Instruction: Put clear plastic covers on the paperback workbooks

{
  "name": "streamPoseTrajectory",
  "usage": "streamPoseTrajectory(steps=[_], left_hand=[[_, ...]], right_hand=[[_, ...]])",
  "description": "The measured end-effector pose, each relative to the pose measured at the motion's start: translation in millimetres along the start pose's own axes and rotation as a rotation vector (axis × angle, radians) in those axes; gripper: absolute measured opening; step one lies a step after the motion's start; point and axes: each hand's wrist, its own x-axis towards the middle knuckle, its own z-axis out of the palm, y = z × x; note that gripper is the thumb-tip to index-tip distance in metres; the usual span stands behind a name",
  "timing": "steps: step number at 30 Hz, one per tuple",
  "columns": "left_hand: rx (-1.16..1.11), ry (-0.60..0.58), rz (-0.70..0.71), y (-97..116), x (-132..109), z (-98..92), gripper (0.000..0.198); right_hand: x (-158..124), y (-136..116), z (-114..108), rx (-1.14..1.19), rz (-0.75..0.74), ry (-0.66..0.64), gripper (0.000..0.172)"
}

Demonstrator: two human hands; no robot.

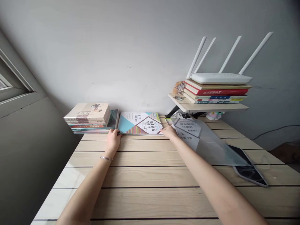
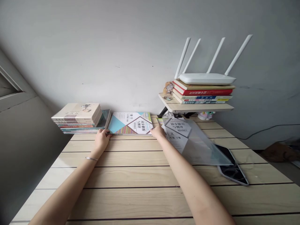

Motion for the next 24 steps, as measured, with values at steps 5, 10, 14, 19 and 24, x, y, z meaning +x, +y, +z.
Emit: streamPoseTrajectory(steps=[5,10,14,19,24], left_hand=[[-0.017,0.004,-0.005,0.9,-1.3,-1.7,0.015],[-0.035,0.024,-0.007,2.2,-4.5,-1.6,0.013],[-0.051,0.041,-0.015,1.0,-5.9,0.1,0.013],[-0.052,0.054,-0.037,-0.6,-5.3,1.2,0.01],[-0.032,0.051,-0.031,-0.3,-4.1,1.0,0.008]], right_hand=[[-5.0,4.3,-5.2,-0.008,-0.068,-0.012,0.023],[-14.2,7.9,-0.9,-0.002,-0.154,0.039,0.026],[-19.8,13.2,7.9,0.008,-0.231,0.12,0.025],[-16.5,16.9,17.4,0.018,-0.251,0.177,0.029],[-13.4,19.5,21.4,0.014,-0.265,0.199,0.029]])
